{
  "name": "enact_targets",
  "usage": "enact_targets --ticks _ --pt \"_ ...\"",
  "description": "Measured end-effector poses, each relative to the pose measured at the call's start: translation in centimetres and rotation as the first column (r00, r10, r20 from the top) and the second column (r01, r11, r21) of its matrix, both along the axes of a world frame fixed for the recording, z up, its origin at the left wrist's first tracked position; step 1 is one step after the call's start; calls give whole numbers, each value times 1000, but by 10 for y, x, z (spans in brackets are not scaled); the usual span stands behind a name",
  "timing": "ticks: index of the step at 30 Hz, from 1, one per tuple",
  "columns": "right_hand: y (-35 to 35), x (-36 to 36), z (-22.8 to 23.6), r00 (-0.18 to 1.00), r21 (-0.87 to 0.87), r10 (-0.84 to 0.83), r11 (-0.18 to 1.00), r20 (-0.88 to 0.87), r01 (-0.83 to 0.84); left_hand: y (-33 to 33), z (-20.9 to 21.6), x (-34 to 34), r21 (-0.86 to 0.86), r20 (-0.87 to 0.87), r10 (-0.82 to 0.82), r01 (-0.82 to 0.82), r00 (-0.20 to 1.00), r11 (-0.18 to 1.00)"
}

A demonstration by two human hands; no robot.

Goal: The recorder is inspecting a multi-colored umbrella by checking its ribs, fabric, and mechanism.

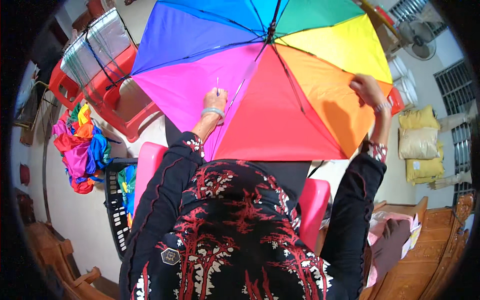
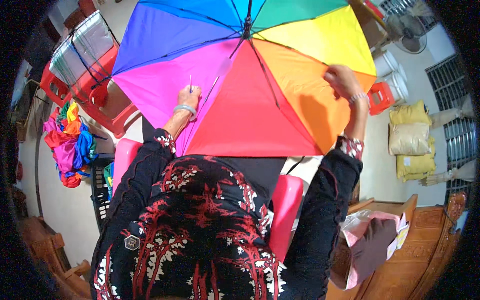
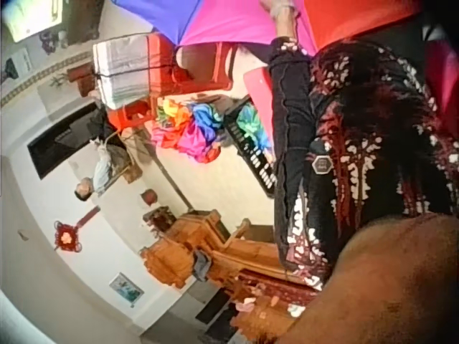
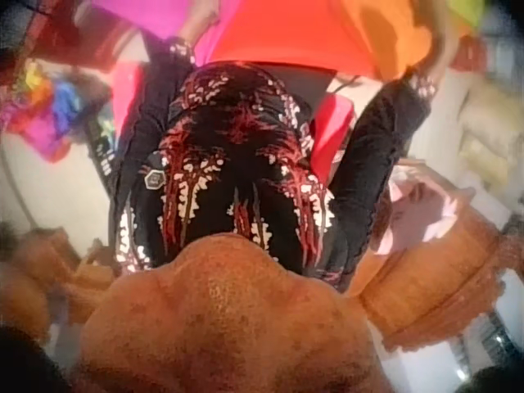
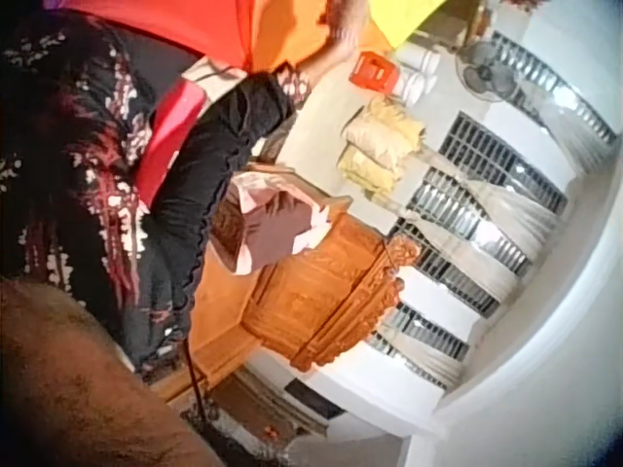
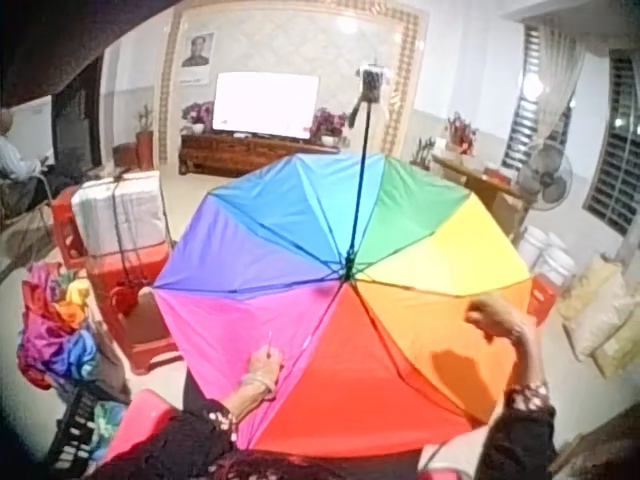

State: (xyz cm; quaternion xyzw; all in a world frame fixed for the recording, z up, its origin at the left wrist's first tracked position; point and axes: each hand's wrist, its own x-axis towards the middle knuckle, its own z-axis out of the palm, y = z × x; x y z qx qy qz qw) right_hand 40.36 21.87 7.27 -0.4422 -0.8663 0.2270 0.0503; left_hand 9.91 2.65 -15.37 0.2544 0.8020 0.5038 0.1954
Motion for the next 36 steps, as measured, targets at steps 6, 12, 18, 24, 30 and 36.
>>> enact_targets --ticks 6,12,18,24,30,36 --pt "0 85 22 957 340 -204 902 -204 265 2 -18 -6 -35 -76 -15 12 997 999" --pt "28 150 22 945 671 -124 676 -303 304 9 -19 -4 24 -85 -29 31 996 999" --pt "1 148 41 738 266 -349 775 -577 574 5 -22 -3 65 -96 -35 42 995 997" --pt "12 141 35 27 -202 -210 962 -977 186 6 -22 1 33 -142 -88 93 986 995" --pt "48 160 23 -367 -341 -357 934 -859 -111 7 -21 -2 42 -64 -99 102 993 994" --pt "29 191 70 -249 9 192 809 -949 588 11 -23 -7 -8 101 -50 51 994 999"
